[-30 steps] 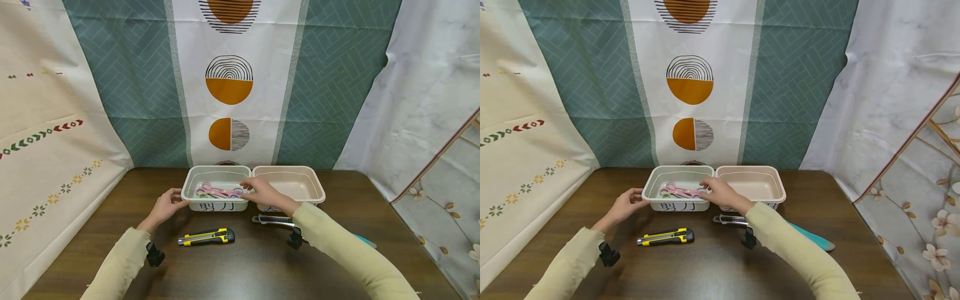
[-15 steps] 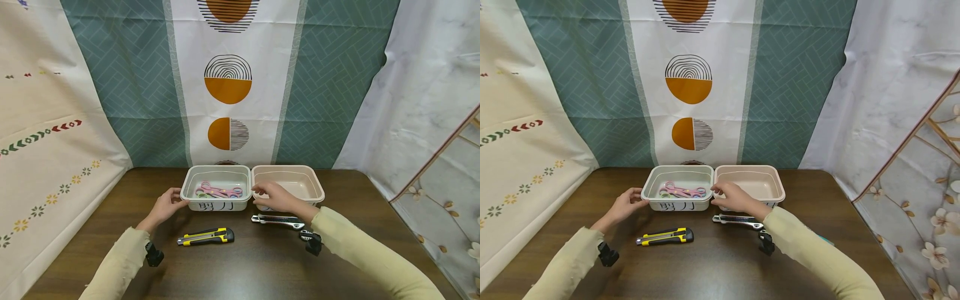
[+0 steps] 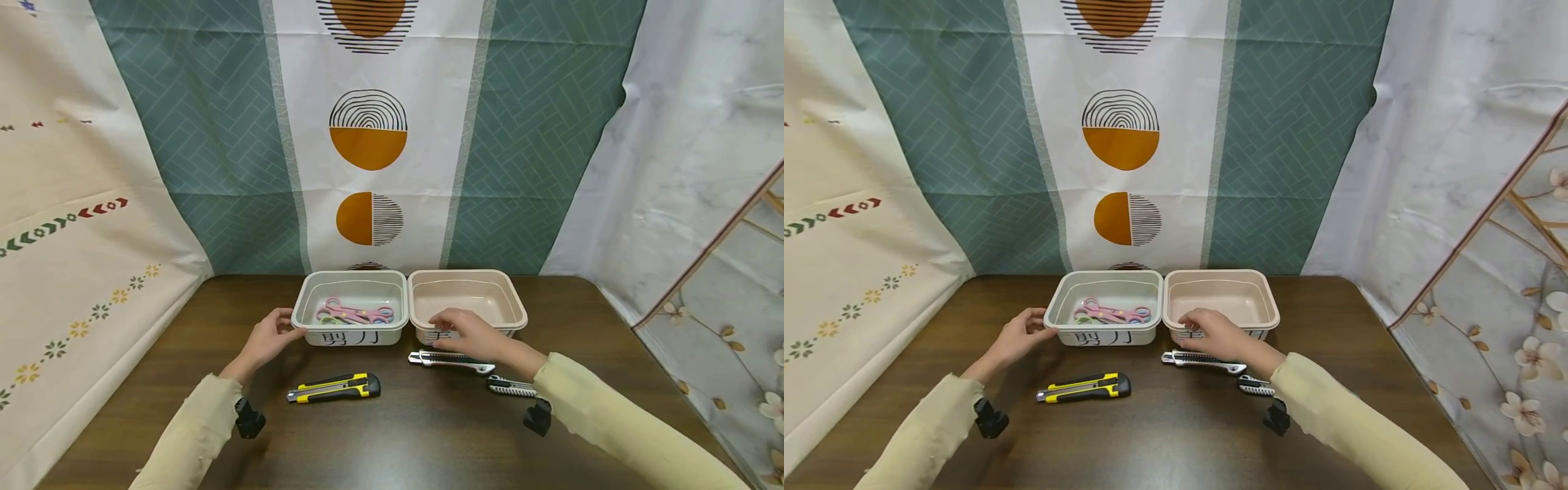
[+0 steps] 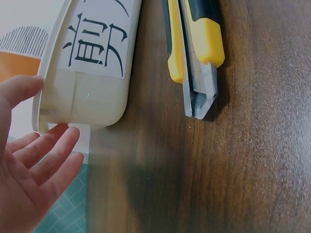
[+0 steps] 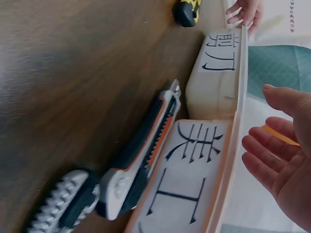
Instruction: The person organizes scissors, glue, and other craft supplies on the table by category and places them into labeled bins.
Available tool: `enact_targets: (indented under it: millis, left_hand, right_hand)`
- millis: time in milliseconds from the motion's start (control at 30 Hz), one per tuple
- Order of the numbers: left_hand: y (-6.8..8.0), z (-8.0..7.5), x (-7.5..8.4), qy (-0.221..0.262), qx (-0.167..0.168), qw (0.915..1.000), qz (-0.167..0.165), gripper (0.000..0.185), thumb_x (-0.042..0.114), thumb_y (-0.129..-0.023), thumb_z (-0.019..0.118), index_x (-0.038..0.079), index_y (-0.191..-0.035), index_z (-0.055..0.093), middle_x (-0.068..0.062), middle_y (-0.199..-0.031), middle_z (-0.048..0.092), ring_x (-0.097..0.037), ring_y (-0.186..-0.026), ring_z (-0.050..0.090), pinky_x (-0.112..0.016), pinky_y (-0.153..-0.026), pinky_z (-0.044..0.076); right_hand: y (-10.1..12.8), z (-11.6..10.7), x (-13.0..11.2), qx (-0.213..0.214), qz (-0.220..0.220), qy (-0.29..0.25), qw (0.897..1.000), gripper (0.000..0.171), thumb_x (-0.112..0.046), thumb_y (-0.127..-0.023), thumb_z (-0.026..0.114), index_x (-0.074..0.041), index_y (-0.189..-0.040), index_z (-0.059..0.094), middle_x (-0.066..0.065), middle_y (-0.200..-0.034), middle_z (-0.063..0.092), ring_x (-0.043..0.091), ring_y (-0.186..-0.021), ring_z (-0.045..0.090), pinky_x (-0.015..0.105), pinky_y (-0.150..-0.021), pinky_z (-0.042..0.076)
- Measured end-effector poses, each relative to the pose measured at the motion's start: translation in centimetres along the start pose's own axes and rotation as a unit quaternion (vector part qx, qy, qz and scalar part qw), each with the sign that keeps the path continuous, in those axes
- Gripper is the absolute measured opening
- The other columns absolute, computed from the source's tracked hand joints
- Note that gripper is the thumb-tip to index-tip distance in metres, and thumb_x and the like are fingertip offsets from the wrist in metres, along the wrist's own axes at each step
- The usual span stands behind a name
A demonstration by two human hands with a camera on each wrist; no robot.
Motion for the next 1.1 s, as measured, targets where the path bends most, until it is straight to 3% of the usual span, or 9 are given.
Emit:
enact_targets:
  millis: [233,433,600,1100]
  left_hand:
    - [0.2,-0.1,-0.1,0.004,0.003,1.0,-0.003,0.057,0.027,-0.083,0.066,-0.007,-0.122,0.042,-0.024,-0.108,0.06,-0.029,-0.091,0.059,-0.039,-0.074,0.048]
    - [0.2,0.0,-0.2,0.002,0.006,1.0,0.002,0.058,0.029,-0.083,0.066,-0.006,-0.122,0.043,-0.023,-0.108,0.06,-0.028,-0.089,0.06,-0.037,-0.073,0.049]
    - [0.1,0.0,-0.4,-0.003,0.011,0.9999,0.002,0.058,0.03,-0.083,0.066,-0.005,-0.123,0.043,-0.022,-0.109,0.059,-0.028,-0.09,0.06,-0.036,-0.072,0.049]
    - [0.1,0.2,-0.5,0.007,0.011,0.9999,0.009,0.059,0.03,-0.083,0.066,-0.006,-0.123,0.042,-0.024,-0.109,0.059,-0.028,-0.088,0.06,-0.038,-0.072,0.049]
  right_hand:
    - [2.1,0.2,0.7,0.001,-0.001,0.024,1.0,0.036,-0.016,-0.079,0.07,0.004,-0.107,0.059,0.013,-0.1,0.063,0.026,-0.088,0.058,0.035,-0.078,0.046]
    - [3.9,0.3,1.3,-0.006,0.025,0.014,1.0,0.043,-0.017,-0.079,0.07,0.003,-0.114,0.056,0.014,-0.107,0.061,0.028,-0.095,0.058,0.039,-0.082,0.046]
    - [5.0,0.5,1.9,-0.012,0.037,0.039,0.999,0.044,-0.02,-0.079,0.07,0.002,-0.115,0.056,0.014,-0.11,0.061,0.026,-0.098,0.058,0.038,-0.083,0.046]
    - [7.5,1.2,4.0,0.008,0.09,0.081,0.993,0.043,-0.024,-0.078,0.071,-0.001,-0.112,0.058,0.009,-0.107,0.06,0.023,-0.093,0.058,0.036,-0.079,0.047]
Point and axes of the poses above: each hand's wrist, its own y-axis away from the middle knuckle, its own z-axis out of the palm, x = y × z, the point moved 3 cm from there along -y, towards the middle knuckle
